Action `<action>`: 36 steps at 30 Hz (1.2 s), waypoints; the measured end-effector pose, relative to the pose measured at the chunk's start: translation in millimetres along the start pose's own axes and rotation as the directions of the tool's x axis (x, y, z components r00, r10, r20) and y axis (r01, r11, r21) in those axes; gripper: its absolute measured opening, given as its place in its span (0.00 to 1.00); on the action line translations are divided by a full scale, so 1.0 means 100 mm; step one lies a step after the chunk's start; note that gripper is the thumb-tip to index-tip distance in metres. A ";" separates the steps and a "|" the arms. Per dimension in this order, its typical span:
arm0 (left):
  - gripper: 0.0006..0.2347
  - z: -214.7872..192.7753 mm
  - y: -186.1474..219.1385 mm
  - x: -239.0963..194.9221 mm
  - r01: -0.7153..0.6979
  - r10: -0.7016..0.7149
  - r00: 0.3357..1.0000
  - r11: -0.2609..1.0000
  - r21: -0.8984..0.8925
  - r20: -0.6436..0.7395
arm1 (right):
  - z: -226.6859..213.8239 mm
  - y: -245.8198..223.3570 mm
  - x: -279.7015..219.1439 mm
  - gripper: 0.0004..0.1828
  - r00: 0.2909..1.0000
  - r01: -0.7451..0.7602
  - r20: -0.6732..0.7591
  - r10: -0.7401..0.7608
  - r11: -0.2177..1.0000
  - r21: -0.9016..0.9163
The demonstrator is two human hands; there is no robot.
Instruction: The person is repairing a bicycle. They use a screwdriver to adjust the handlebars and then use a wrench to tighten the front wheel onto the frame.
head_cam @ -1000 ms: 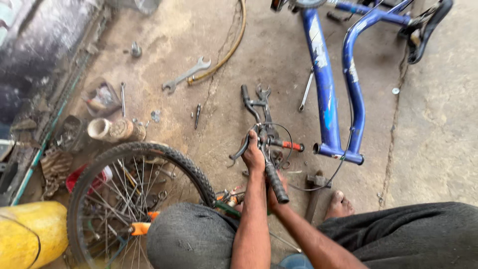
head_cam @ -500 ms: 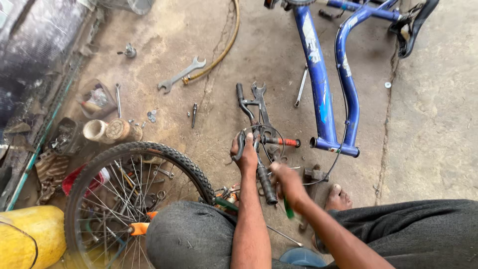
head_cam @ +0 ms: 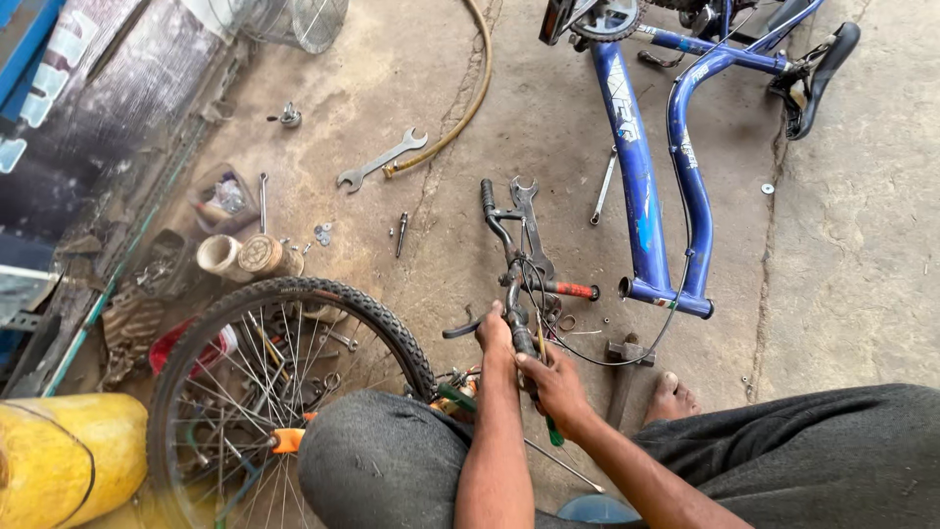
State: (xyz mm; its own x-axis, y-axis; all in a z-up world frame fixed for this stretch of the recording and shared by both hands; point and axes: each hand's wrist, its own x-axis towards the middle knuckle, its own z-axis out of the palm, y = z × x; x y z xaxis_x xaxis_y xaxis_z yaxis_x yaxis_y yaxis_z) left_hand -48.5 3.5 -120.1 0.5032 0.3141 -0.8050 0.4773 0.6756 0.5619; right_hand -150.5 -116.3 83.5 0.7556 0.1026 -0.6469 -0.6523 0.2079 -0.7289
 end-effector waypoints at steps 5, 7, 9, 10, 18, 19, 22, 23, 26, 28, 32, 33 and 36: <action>0.18 -0.16 -0.01 -0.05 0.202 -0.168 0.934 0.976 -0.078 0.314 | 0.09 -0.03 -0.05 0.20 1.000 0.014 -0.021 -0.012 0.995 0.104; 0.20 -0.10 0.01 -0.14 0.160 -0.136 0.938 0.986 -0.051 0.319 | 0.10 -0.07 0.00 0.23 0.998 0.059 -0.034 -0.054 0.987 0.151; 0.21 -0.09 0.01 -0.30 0.041 -0.048 0.970 0.999 0.033 0.239 | 0.12 -0.05 0.01 0.24 0.992 0.116 -0.056 -0.109 0.983 0.146; 0.19 -0.08 0.03 -0.40 -0.236 0.221 0.966 0.965 0.112 0.136 | 0.12 -0.05 0.02 0.23 0.993 0.093 -0.076 -0.086 0.991 0.094; 0.20 -0.01 0.31 -1.06 -0.518 0.571 0.821 0.738 0.432 0.009 | 0.06 -0.01 -0.01 0.22 0.995 0.077 -0.068 -0.070 0.992 0.100; 0.19 -0.02 0.36 -1.03 -0.481 0.528 0.849 0.766 0.427 0.009 | 0.07 -0.02 0.03 0.21 0.995 0.080 -0.070 -0.072 0.990 0.115; 0.16 -0.17 0.22 -0.88 -0.279 0.293 0.956 0.896 0.345 0.011 | 0.04 0.09 0.02 0.22 0.995 0.072 -0.083 -0.060 0.986 0.148; 0.15 -0.16 0.21 -0.76 -0.170 0.165 0.985 0.951 0.257 0.040 | 0.05 0.09 0.04 0.22 0.993 0.088 -0.086 -0.075 0.984 0.154; 0.11 -0.07 0.28 -0.35 0.064 -0.080 0.971 0.995 0.077 0.226 | 0.12 0.01 0.16 0.23 0.995 0.065 -0.078 -0.054 0.987 0.144; 0.11 -0.24 0.08 -0.30 0.123 -0.135 0.975 0.989 0.077 0.178 | 0.12 0.11 0.02 0.22 0.996 0.044 -0.079 -0.033 0.990 0.134; 0.12 -0.07 0.04 -0.31 -0.283 0.316 0.948 0.895 0.345 -0.042 | 0.12 -0.08 0.05 0.21 0.991 0.096 -0.110 -0.081 0.985 0.142; 0.11 -0.10 -0.01 -0.41 -0.416 0.483 0.874 0.795 0.442 -0.046 | 0.10 -0.08 -0.01 0.21 0.990 0.063 -0.131 -0.044 0.987 0.147; 0.14 -0.11 0.04 -0.68 -0.343 0.336 0.939 0.916 0.209 0.070 | 0.10 -0.11 -0.09 0.21 0.989 0.038 -0.144 -0.018 0.990 0.136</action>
State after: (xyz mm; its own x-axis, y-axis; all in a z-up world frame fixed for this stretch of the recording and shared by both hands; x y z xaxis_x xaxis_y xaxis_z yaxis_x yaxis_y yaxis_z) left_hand -88.9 -7.7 -65.0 0.6833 0.4754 -0.5542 0.4154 0.3712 0.8305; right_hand -149.7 -110.3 99.9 0.7507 -0.0422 -0.6593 -0.6091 0.3423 -0.7154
